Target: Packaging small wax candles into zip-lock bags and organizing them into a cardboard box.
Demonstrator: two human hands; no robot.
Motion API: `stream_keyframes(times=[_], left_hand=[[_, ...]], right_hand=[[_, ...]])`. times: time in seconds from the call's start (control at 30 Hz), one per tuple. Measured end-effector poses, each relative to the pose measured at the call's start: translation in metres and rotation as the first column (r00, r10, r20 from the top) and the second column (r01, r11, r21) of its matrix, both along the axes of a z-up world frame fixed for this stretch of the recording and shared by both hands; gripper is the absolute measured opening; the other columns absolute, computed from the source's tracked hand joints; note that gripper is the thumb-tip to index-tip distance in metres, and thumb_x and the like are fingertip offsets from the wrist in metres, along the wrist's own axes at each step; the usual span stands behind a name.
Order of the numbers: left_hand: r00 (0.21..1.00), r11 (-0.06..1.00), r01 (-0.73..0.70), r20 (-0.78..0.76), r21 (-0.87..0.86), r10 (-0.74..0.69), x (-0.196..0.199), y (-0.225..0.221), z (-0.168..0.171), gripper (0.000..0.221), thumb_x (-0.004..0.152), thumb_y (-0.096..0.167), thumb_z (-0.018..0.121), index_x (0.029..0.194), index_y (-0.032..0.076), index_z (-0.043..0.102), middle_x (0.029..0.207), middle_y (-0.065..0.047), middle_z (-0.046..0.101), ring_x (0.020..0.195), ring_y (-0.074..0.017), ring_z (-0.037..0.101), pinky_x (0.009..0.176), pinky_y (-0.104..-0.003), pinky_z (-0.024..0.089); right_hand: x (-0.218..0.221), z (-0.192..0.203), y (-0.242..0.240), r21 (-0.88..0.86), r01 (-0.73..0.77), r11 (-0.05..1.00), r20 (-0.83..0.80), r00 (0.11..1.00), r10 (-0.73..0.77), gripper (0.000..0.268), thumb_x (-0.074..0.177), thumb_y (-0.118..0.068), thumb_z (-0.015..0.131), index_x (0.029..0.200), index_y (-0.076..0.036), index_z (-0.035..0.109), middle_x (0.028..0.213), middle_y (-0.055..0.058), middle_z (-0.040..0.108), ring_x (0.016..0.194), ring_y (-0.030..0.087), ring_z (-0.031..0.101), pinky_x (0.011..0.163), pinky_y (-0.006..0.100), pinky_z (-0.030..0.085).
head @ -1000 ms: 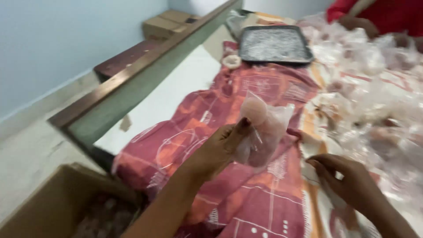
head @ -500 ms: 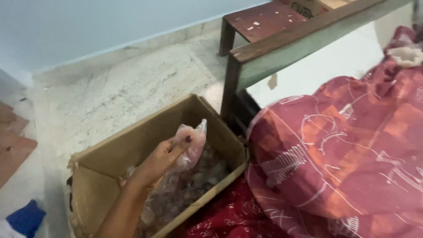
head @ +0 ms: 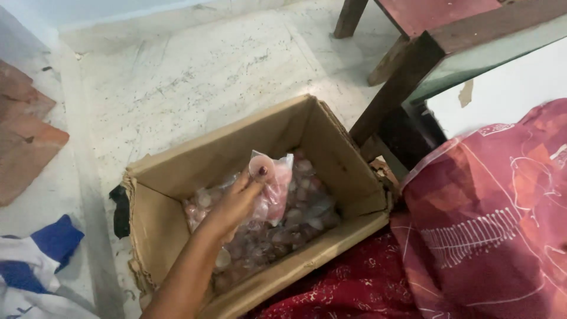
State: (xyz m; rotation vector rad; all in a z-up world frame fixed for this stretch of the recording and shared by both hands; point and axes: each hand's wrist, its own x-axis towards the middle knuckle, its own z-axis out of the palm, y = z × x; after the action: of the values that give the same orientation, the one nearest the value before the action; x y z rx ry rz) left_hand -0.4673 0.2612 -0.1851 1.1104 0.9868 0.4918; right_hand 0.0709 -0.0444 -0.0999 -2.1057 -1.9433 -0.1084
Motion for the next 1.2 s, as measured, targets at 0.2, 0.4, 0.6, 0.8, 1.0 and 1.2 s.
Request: stream_keyframes(times=[0.2,0.4,0.6,0.8,1.0,1.2], left_hand=[[0.994,0.986,-0.069,0.077,-0.149,0.081,0.006,-0.013,0.025,0.083,0.084,0.064,0.064,0.15,0.017,0.047,0.138,-0.019,0.064,0.134,-0.0285,0.059,0.111,-0.056,0.045],[0.99,0.993,-0.101,0.096,-0.052,0.106,0.027,-0.029,0.009,0.069,0.089,0.048,0.074,0.144,0.009,0.057,0.136,-0.014,0.071,0.125,-0.0223,0.065,0.107,-0.043,0.047],[0.971,0.984,0.174,-0.174,0.047,-0.163,0.0,-0.019,-0.06,0.079,0.086,0.035,0.078,0.149,0.013,0.035,0.139,-0.012,0.061,0.129,-0.0224,0.058,0.107,-0.037,0.047],[0.758,0.788,0.603,-0.394,0.121,-0.52,-0.011,0.0,-0.099,0.068,0.089,0.049,0.068,0.146,0.014,0.056,0.138,-0.014,0.065,0.126,-0.0255,0.061,0.107,-0.038,0.046],[0.512,0.697,0.651,-0.505,-0.299,-0.695,-0.006,-0.011,-0.206,0.071,0.095,0.054,0.069,0.145,0.006,0.053,0.14,-0.016,0.061,0.127,-0.0288,0.061,0.104,-0.044,0.052],[0.445,0.742,0.634,-0.683,-0.216,-0.579,-0.009,-0.002,-0.199,0.061,0.095,0.051,0.069,0.136,0.007,0.06,0.134,-0.017,0.065,0.122,-0.0307,0.064,0.101,-0.045,0.053]], right_hand=[[-0.307,0.139,0.172,-0.152,-0.147,0.977,-0.376,0.923,0.08,0.025,0.087,-0.016,0.068,0.11,-0.011,0.077,0.117,0.004,0.075,0.096,0.02,0.077,0.076,0.033,0.061],[-0.315,-0.004,0.262,-0.259,-0.293,0.92,-0.663,0.747,0.051,0.026,0.096,-0.024,0.066,0.116,-0.008,0.07,0.116,0.006,0.075,0.103,0.018,0.076,0.093,0.032,0.057],[-0.338,-0.049,0.263,-0.442,-0.303,0.844,-0.891,0.259,-0.374,0.062,0.09,-0.031,0.064,0.147,-0.018,0.044,0.122,0.005,0.067,0.101,0.02,0.074,0.082,0.037,0.066],[-0.319,-0.167,0.253,-0.442,-0.48,0.758,-0.858,0.472,-0.202,0.038,0.1,-0.021,0.068,0.134,-0.005,0.063,0.125,0.013,0.076,0.111,0.018,0.072,0.089,0.033,0.06],[-0.337,-0.183,0.24,-0.545,-0.498,0.675,-0.629,0.774,0.063,0.046,0.091,-0.011,0.065,0.136,-0.009,0.061,0.117,0.023,0.073,0.105,0.032,0.072,0.089,0.043,0.057],[-0.348,-0.126,0.234,-0.798,-0.314,0.514,-0.298,0.947,0.117,0.049,0.094,-0.009,0.053,0.141,-0.022,0.059,0.115,0.023,0.071,0.11,0.04,0.068,0.094,0.053,0.053]])
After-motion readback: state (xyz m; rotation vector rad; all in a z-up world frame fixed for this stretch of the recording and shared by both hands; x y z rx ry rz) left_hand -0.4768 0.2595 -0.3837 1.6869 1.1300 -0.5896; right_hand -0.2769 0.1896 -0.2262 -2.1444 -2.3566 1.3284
